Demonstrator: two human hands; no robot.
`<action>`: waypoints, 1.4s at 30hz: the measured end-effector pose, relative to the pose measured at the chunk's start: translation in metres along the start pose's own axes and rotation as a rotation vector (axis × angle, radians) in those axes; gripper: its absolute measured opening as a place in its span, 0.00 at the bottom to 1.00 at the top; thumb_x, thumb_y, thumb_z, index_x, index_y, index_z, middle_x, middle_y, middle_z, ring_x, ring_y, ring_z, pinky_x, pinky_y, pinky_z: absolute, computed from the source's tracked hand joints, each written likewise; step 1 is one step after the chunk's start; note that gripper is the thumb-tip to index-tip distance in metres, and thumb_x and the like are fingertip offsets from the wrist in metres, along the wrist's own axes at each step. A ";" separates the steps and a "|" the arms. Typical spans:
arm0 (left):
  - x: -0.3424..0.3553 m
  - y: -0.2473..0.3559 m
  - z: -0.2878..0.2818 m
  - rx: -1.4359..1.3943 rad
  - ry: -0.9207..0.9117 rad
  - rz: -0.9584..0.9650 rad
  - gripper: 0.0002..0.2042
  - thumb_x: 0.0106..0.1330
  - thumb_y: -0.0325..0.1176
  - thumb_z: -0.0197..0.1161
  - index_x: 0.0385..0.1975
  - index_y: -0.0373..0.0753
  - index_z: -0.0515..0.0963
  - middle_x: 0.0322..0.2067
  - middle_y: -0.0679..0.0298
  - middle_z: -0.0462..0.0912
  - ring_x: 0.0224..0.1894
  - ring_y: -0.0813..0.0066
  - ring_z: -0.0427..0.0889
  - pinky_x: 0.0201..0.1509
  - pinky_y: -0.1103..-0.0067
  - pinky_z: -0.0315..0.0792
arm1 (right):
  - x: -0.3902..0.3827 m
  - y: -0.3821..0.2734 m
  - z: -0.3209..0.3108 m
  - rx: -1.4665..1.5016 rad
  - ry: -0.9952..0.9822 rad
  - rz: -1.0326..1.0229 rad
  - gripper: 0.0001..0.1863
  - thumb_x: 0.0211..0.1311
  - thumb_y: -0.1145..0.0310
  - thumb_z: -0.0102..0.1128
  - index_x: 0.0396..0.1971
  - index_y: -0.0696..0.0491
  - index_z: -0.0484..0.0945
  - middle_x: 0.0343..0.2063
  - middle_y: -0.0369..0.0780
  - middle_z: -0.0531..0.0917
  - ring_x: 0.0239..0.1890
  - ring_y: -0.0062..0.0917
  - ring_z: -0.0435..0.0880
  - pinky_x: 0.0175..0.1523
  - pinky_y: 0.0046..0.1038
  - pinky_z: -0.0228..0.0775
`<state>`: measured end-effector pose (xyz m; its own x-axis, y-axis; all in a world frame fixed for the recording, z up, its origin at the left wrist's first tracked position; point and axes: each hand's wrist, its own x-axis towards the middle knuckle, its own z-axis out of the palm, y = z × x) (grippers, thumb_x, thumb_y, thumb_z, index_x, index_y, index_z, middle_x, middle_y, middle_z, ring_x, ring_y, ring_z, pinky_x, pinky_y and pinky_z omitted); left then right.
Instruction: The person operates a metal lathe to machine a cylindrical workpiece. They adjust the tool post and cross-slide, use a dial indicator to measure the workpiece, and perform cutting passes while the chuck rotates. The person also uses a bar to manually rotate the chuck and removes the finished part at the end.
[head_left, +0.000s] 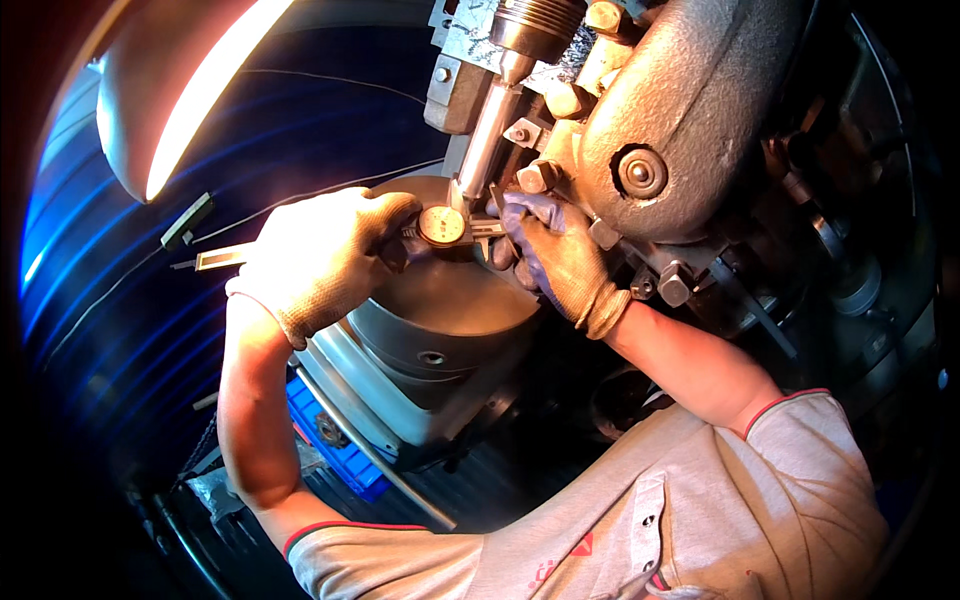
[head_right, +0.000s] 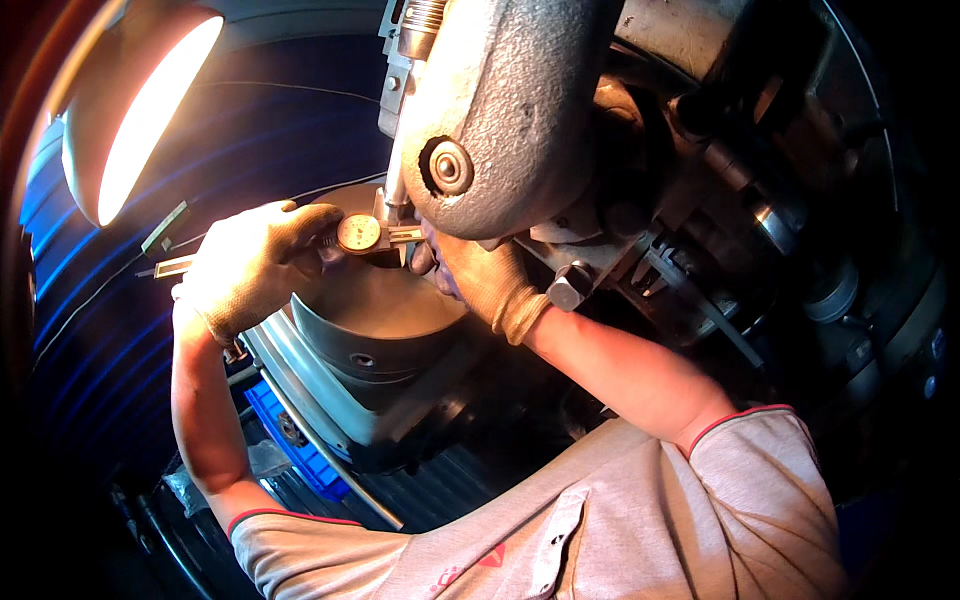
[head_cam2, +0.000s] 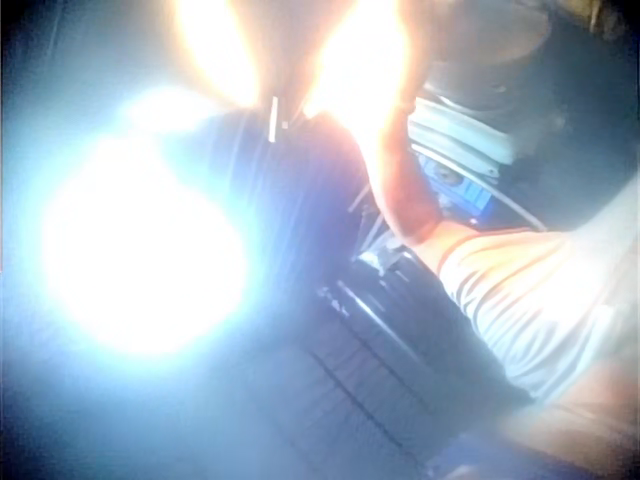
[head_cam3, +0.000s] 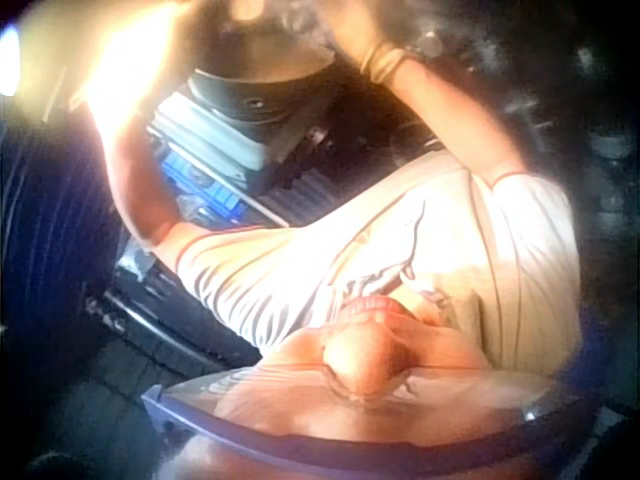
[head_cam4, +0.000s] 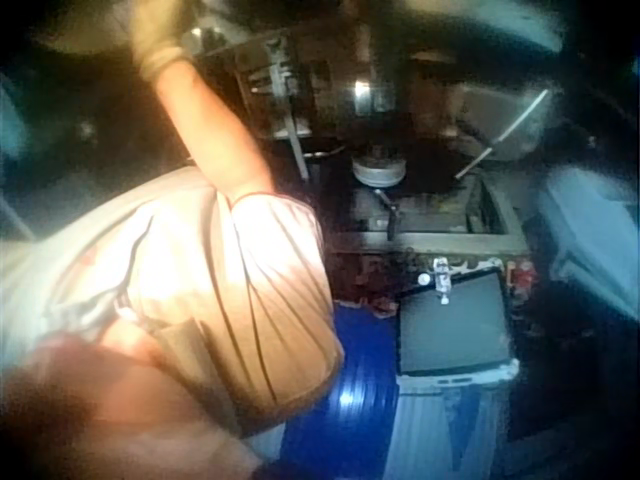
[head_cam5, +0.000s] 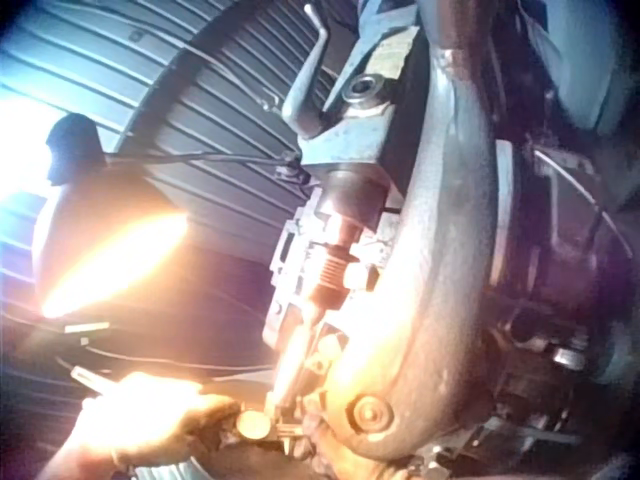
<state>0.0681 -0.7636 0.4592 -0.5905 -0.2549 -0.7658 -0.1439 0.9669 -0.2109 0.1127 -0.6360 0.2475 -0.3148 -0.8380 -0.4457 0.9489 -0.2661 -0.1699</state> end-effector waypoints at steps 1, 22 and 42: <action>0.000 -0.001 0.000 -0.002 0.010 0.007 0.18 0.51 0.30 0.66 0.44 0.44 0.80 0.32 0.56 0.81 0.37 0.56 0.81 0.41 0.69 0.75 | 0.001 -0.001 0.001 -0.025 -0.002 0.016 0.13 0.69 0.61 0.53 0.44 0.53 0.75 0.18 0.34 0.78 0.10 0.08 0.62 0.15 0.12 0.50; 0.010 0.002 -0.004 0.046 -0.033 -0.032 0.20 0.50 0.33 0.69 0.46 0.45 0.80 0.31 0.60 0.82 0.36 0.62 0.82 0.41 0.73 0.75 | 0.002 0.001 0.008 -0.163 -0.006 -0.115 0.09 0.70 0.61 0.49 0.39 0.50 0.74 0.17 0.37 0.77 0.09 0.11 0.62 0.13 0.15 0.49; 0.012 0.009 -0.008 0.068 -0.054 -0.030 0.21 0.49 0.28 0.65 0.47 0.45 0.80 0.31 0.55 0.82 0.34 0.58 0.82 0.40 0.70 0.76 | 0.014 0.026 -0.010 -0.214 -0.162 -0.285 0.17 0.70 0.51 0.45 0.40 0.49 0.72 0.20 0.35 0.76 0.09 0.12 0.62 0.14 0.14 0.50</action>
<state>0.0535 -0.7580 0.4531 -0.5430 -0.2864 -0.7894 -0.1062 0.9559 -0.2737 0.1326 -0.6503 0.2281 -0.5413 -0.8135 -0.2126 0.7919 -0.4082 -0.4542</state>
